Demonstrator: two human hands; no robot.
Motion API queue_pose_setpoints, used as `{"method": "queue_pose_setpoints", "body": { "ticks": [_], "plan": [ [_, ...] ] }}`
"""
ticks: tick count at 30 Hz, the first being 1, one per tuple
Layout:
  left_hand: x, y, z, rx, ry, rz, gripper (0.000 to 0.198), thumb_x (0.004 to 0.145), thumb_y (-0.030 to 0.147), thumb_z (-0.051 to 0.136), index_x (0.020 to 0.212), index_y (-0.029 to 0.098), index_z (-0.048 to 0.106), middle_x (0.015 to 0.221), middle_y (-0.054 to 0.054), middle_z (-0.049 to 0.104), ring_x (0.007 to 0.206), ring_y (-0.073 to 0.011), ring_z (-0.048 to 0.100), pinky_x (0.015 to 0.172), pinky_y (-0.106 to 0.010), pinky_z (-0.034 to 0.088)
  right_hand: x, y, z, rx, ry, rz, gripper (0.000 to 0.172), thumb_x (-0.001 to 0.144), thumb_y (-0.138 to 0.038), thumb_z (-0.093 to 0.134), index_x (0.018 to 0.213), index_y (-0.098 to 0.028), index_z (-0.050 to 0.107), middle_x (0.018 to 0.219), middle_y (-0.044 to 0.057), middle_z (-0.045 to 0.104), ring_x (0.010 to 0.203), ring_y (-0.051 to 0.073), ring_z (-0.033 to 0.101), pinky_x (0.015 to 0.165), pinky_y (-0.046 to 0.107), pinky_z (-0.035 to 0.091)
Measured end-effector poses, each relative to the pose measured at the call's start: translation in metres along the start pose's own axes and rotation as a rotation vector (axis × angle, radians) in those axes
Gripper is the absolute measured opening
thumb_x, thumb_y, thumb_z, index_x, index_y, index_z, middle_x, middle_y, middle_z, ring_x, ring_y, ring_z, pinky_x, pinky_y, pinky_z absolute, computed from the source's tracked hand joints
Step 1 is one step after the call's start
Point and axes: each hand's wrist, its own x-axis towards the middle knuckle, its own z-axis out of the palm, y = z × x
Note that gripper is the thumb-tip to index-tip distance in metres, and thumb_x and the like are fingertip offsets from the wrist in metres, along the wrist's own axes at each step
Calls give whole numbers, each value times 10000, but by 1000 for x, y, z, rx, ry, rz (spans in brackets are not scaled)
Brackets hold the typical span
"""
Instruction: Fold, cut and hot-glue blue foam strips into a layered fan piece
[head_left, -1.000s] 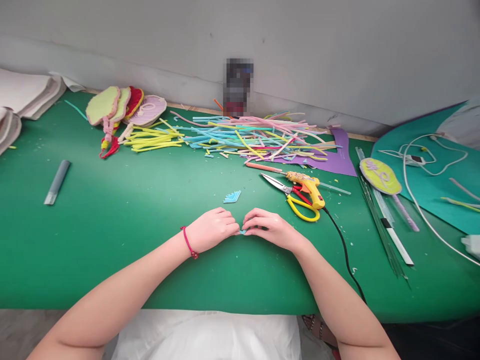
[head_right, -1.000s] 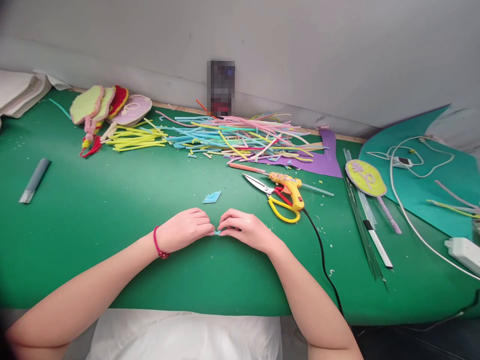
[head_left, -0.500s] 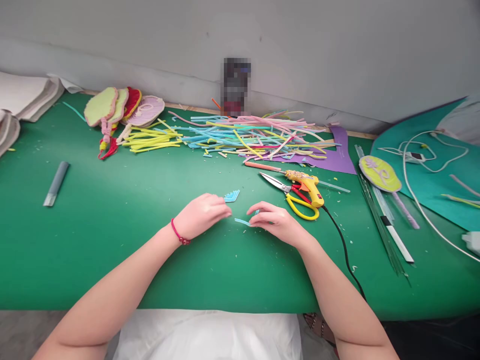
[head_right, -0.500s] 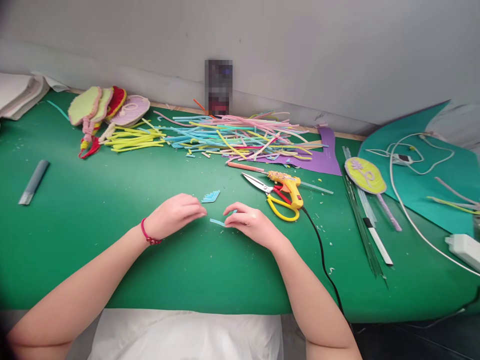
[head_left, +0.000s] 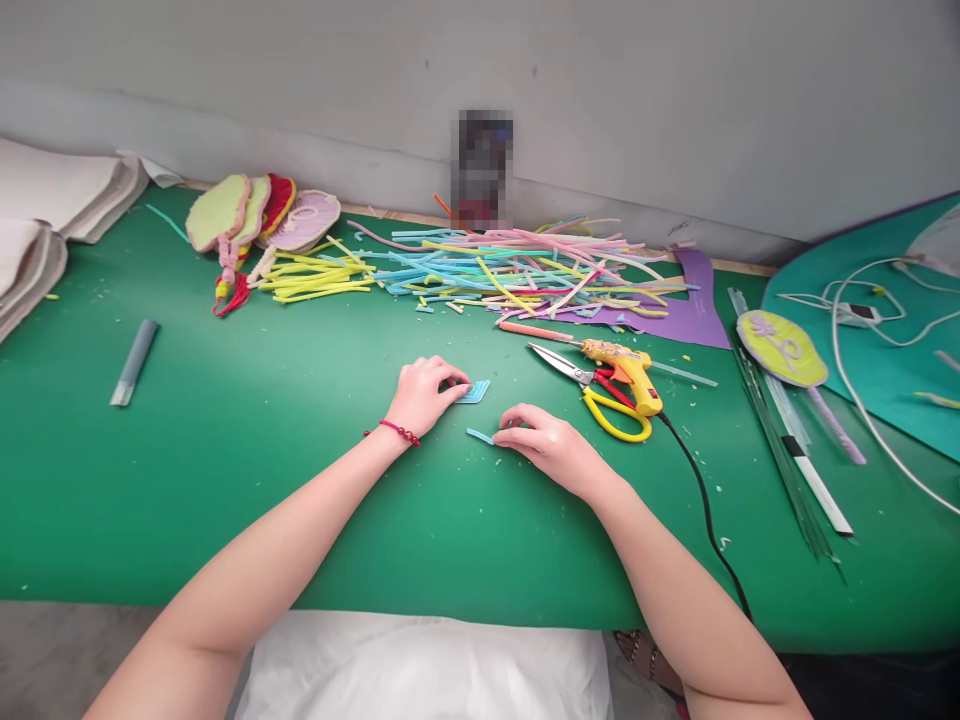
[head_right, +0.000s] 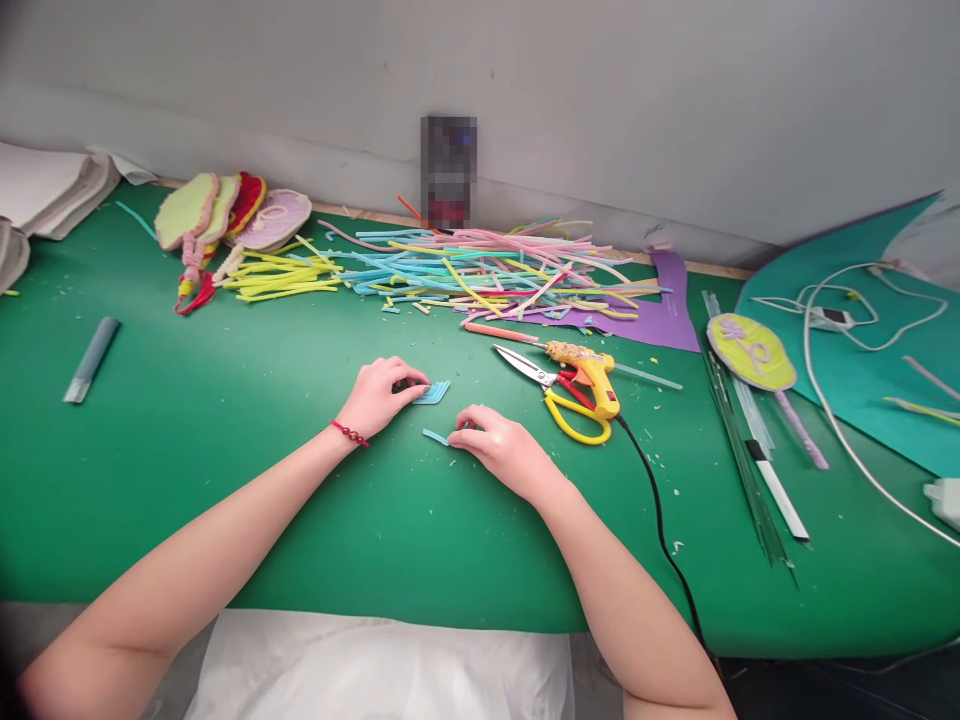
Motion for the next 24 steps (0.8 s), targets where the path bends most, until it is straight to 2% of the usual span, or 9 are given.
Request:
{"method": "queue_pose_setpoints", "body": {
  "ticks": [10,16,24],
  "plan": [
    [-3,3,4,7,-47,26,115,844,297,619,801,242,711,844,3,662,854,-192,528,802,-370,331,13,-5,13,-49,89,-109,231,955,-232,453,959,-224,684,903,69,659,784,156,552,679,270,462],
    [-4,1,5,7,-92,98,123,843,315,615,814,253,717,860,10,662,875,-186,530,821,-369,325,12,-3,14,-72,112,-92,247,961,-219,432,920,-232,675,979,66,661,798,151,559,686,270,453],
    [-4,0,2,15,-125,144,120,838,310,622,797,251,717,842,10,662,857,-178,527,821,-362,317,12,0,14,-132,166,-94,253,963,-207,429,897,-215,673,927,57,652,781,140,541,674,250,435]
  ]
}}
